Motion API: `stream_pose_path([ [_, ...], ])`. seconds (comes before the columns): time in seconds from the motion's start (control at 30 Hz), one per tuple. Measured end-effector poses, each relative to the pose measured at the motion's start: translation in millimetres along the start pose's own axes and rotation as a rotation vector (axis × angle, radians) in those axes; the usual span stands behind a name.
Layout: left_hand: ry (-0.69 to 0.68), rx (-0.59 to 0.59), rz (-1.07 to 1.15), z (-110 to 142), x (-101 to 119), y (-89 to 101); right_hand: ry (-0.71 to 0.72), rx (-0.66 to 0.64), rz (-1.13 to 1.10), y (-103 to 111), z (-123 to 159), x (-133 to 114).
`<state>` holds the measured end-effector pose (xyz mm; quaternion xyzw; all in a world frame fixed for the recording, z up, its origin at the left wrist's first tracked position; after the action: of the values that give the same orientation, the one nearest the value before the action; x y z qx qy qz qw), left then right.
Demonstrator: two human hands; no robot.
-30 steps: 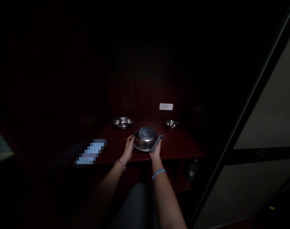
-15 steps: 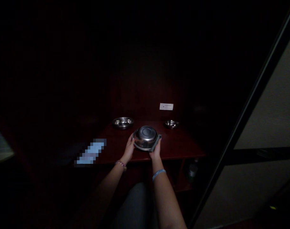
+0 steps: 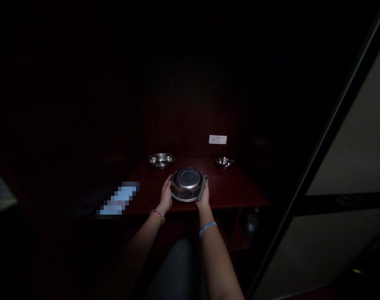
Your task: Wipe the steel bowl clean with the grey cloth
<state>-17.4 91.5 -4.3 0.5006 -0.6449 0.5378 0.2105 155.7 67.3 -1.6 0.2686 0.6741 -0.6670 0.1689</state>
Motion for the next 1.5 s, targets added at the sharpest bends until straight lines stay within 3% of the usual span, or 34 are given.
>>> stream_pose_path([
  [0.17, -0.029, -0.021, -0.013, 0.6, 0.3, -1.3, -0.02, 0.033, -0.027, 1.5, 0.7, 0.5],
  [0.4, 0.002, 0.002, -0.052, 1.2, -3.9, 0.8, 0.061, 0.065, -0.034, 6.9, -1.0, -2.3],
  [0.57, 0.042, -0.06, -0.044, 3.5, -6.1, -3.6, 0.061, 0.075, -0.03, 10.7, -2.3, -1.0],
  [0.8, -0.034, -0.115, -0.026, 4.4, 2.1, -10.5, 0.025, 0.083, -0.002, 14.6, -7.2, 3.1],
  [1.03, -0.065, 0.002, -0.058, -0.2, 0.3, 0.7, 0.032, -0.002, 0.015, 3.0, -3.7, 2.2],
  [1.5, -0.055, -0.001, -0.038, -1.9, -3.0, 1.8, 0.002, 0.003, -0.001, 0.9, 0.8, 0.2],
])
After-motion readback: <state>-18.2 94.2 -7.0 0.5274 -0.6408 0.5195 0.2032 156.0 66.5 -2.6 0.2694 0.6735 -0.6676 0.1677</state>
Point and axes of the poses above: each hand's wrist, its own z-axis away from the middle knuckle, its own y-axis out of the back of the hand, x = y × z, the point moved 7 cm from there along -z, towards the middle knuckle, and after that the axes turned 3 degrees about -y, right-handed, at the moved point
